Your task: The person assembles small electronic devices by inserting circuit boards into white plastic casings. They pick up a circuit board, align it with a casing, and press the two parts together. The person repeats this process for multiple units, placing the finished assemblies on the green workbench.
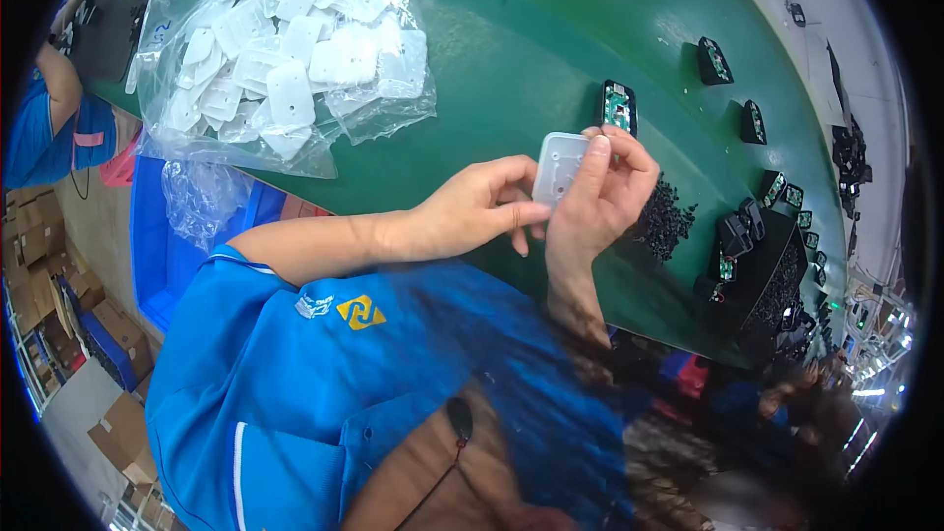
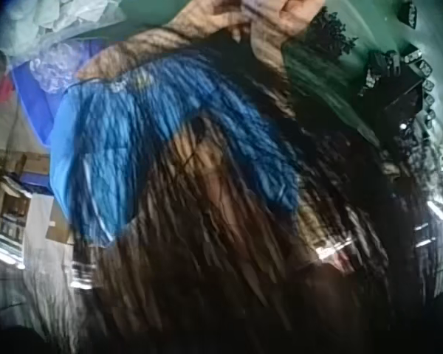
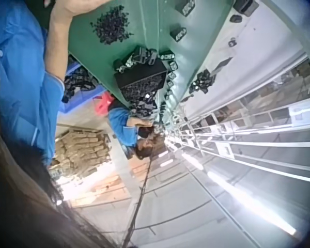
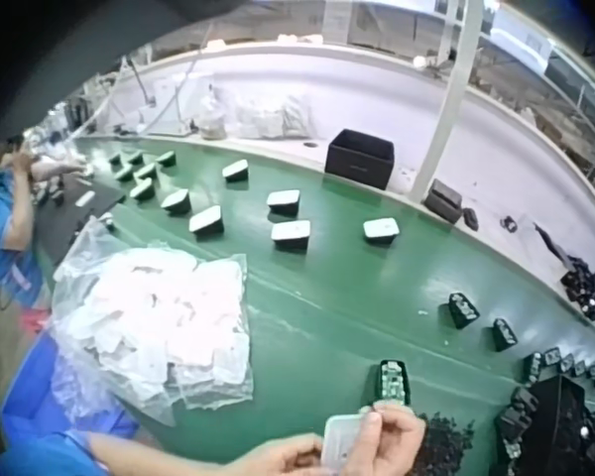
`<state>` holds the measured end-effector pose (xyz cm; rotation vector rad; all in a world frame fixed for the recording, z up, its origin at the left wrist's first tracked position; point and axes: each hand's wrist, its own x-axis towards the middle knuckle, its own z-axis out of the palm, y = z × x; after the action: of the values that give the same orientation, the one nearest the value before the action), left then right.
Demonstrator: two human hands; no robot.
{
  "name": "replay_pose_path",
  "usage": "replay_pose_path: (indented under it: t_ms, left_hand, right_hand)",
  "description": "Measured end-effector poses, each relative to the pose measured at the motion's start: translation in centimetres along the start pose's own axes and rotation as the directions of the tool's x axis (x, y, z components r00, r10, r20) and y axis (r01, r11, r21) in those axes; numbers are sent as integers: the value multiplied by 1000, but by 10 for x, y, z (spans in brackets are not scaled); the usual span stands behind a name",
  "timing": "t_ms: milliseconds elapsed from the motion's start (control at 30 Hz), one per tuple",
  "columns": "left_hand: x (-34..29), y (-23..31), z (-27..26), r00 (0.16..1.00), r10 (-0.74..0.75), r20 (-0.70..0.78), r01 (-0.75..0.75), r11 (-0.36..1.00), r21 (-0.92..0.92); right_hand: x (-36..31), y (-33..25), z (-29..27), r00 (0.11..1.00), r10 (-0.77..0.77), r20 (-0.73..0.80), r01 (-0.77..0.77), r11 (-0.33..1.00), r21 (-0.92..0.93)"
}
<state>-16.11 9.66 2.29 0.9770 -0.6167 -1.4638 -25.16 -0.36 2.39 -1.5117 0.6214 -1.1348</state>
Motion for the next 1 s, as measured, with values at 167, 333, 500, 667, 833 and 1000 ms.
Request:
replay_pose_path:
  t_ms: [167,333,500,667,833,1000]
  left_hand:
    - [5,9,-3,979,29,-204,-50,994,-101]
    - [0,22,-18,972,104,-213,-74,987,143]
    - [-1,20,-16,969,86,-232,-55,989,136]
    - [-5,10,-24,941,245,-234,-154,924,349]
    - [0,11,-20,831,531,-166,-299,679,670]
    - [7,8,-19,802,572,-171,-351,683,640]
  right_hand:
    - [3,1,-9,997,-56,50,65,977,-205]
    - [1,-20,-17,957,-110,269,207,908,-364]
    - [-2,-11,-14,939,-93,331,227,890,-396]
    - [2,-17,-4,927,-36,374,204,885,-419]
    - [-2,-18,-2,939,-20,344,194,856,-480]
    - [-1,-22,2,919,-96,382,327,727,-604]
